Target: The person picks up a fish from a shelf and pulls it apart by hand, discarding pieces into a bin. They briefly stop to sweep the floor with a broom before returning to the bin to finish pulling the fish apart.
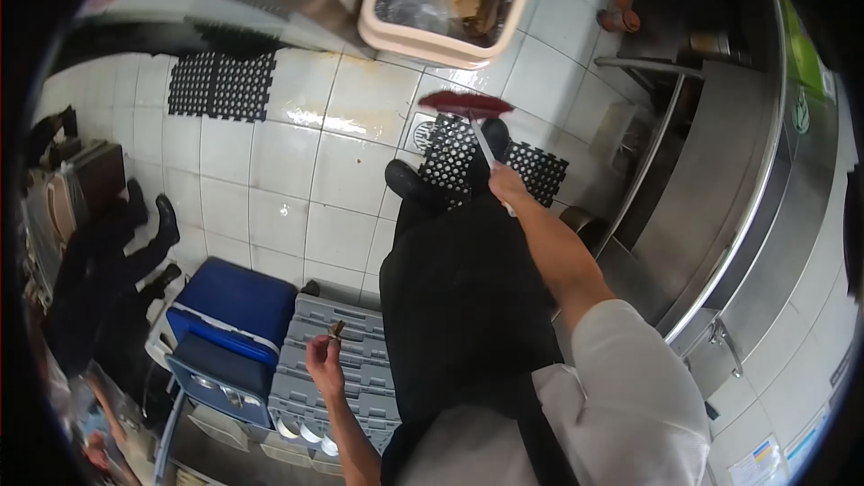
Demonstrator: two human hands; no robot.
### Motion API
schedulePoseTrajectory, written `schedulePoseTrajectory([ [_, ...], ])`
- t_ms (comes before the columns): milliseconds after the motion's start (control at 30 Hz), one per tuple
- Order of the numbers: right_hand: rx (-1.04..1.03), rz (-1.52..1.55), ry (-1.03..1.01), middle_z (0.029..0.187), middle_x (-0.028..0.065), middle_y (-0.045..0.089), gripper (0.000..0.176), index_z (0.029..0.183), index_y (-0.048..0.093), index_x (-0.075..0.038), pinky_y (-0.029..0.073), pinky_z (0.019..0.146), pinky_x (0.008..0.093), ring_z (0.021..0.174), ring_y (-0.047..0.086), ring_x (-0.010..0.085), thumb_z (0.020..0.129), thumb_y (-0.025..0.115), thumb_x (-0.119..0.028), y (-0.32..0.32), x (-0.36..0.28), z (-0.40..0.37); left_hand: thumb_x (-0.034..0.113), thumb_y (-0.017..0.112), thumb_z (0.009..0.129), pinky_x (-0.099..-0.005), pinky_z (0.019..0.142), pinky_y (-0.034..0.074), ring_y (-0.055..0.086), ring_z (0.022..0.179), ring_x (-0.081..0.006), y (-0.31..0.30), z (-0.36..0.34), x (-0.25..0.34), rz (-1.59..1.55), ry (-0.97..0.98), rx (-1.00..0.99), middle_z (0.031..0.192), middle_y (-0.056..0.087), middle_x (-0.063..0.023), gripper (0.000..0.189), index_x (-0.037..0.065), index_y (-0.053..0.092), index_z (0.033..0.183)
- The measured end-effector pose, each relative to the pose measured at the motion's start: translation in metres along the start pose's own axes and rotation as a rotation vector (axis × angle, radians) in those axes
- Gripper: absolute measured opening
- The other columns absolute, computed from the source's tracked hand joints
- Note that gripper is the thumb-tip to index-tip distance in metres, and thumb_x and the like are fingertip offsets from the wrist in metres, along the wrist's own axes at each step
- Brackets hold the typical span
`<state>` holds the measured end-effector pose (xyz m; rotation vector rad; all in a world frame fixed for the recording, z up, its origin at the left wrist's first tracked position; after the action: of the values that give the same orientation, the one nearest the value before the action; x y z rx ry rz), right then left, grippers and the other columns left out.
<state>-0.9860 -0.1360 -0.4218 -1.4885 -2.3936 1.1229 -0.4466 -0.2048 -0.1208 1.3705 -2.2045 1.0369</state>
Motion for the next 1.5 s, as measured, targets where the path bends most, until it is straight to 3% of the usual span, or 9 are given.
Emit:
schedulePoseTrajectory([
  [67, -0.276, 0.065, 0.167, 0.095, 0.0221, 0.068, 0.035, 0.126, 0.053, -0.006, 0.057, 0.055, 0.0478, 0.067, 0.068, 0.0382, 0.100, 0.037, -0.024, -0.050, -0.042, -0.060, 0.006, 0.065, 0.089, -0.0247, 0.074, 0.046, 0.057, 0.081, -0.0102, -0.017, -0.007, -0.015, -0.055, -0.020, 0.052, 0.087, 0.062, -0.0028, 0.013, 0.000, 0.059, 0.100],
  [167, -0.130, 0.020, -0.026, 0.101, 0.0290, 0.066, 0.045, 0.138, 0.044, -0.005, 0.049, 0.090, 0.0565, 0.092, 0.064, 0.0483, 0.094, 0.043, -0.013, -0.052, -0.104, -0.071, 0.007, 0.066, 0.089, -0.0240, 0.074, 0.045, 0.056, 0.080, -0.0098, -0.023, -0.016, -0.045, -0.131, -0.052, 0.082, 0.087, 0.062, -0.0031, 0.014, 0.000, 0.059, 0.100],
  [567, -0.302, -0.419, -0.112, 0.106, 0.0225, 0.068, 0.041, 0.135, 0.050, -0.010, 0.052, 0.087, 0.0526, 0.098, 0.066, 0.0414, 0.095, 0.045, -0.018, -0.034, -0.105, -0.068, 0.004, 0.066, 0.088, -0.0228, 0.072, 0.043, 0.053, 0.079, -0.0070, -0.007, -0.053, -0.078, -0.165, -0.186, 0.125, 0.086, 0.059, 0.0012, 0.011, 0.003, 0.059, 0.097],
  [700, -0.228, -0.327, -0.405, 0.093, 0.0240, 0.067, 0.036, 0.130, 0.052, -0.013, 0.052, 0.081, 0.0531, 0.091, 0.066, 0.0415, 0.096, 0.049, -0.023, 0.013, -0.185, -0.078, 0.009, 0.068, 0.088, -0.0222, 0.073, 0.045, 0.056, 0.079, -0.0078, 0.011, -0.027, -0.072, -0.170, -0.129, 0.117, 0.086, 0.061, 0.0007, 0.012, 0.002, 0.061, 0.097],
  [867, -0.306, -0.129, -0.196, 0.116, 0.0206, 0.066, 0.031, 0.112, 0.068, -0.012, 0.050, 0.094, 0.0469, 0.111, 0.062, 0.0374, 0.094, 0.044, -0.018, 0.086, -0.245, -0.019, 0.008, 0.067, 0.090, -0.0219, 0.072, 0.045, 0.056, 0.081, -0.0076, 0.023, 0.001, -0.038, -0.018, -0.100, 0.056, 0.087, 0.062, -0.0005, 0.014, 0.001, 0.060, 0.100],
  [1233, -0.232, -0.441, -0.148, 0.108, 0.0180, 0.068, 0.033, 0.122, 0.062, -0.013, 0.054, 0.087, 0.0480, 0.102, 0.067, 0.0356, 0.093, 0.048, -0.014, -0.106, -0.066, -0.029, 0.008, 0.066, 0.089, -0.0233, 0.074, 0.046, 0.056, 0.079, -0.0090, 0.023, -0.001, -0.013, -0.088, -0.025, 0.130, 0.087, 0.062, -0.0008, 0.013, 0.002, 0.061, 0.099],
  [1400, -0.102, -0.087, -0.081, 0.098, 0.0181, 0.069, 0.034, 0.127, 0.060, -0.015, 0.055, 0.073, 0.0494, 0.085, 0.070, 0.0344, 0.097, 0.043, -0.016, -0.088, 0.021, -0.025, 0.005, 0.067, 0.087, -0.0239, 0.074, 0.045, 0.055, 0.080, -0.0083, 0.095, 0.001, 0.032, 0.077, 0.023, -0.048, 0.087, 0.061, 0.0002, 0.013, 0.002, 0.061, 0.099],
  [1433, -0.222, 0.286, 0.291, 0.090, 0.0219, 0.067, 0.042, 0.138, 0.050, -0.016, 0.055, 0.057, 0.0453, 0.065, 0.067, 0.0369, 0.096, 0.046, -0.017, -0.123, 0.015, -0.063, 0.005, 0.067, 0.087, -0.0241, 0.074, 0.045, 0.055, 0.081, -0.0085, 0.105, -0.002, 0.043, 0.083, 0.016, -0.040, 0.087, 0.061, -0.0002, 0.014, 0.001, 0.061, 0.099],
  [1500, -0.189, 0.347, 0.351, 0.091, 0.0208, 0.068, 0.042, 0.140, 0.046, -0.017, 0.055, 0.057, 0.0452, 0.064, 0.067, 0.0349, 0.099, 0.040, -0.021, -0.137, 0.030, -0.068, 0.007, 0.069, 0.087, -0.0244, 0.076, 0.047, 0.058, 0.083, -0.0099, 0.125, 0.000, 0.049, 0.067, -0.011, -0.075, 0.089, 0.064, -0.0024, 0.016, 0.001, 0.061, 0.099],
])
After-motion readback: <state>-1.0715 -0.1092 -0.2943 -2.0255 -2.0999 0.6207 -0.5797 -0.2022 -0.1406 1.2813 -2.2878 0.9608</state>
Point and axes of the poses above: each hand's wrist, its own z-axis towards the middle knuckle, its own y-axis out of the palm, x = y × z, the point moved 6 cm from there along z, towards the middle knuckle
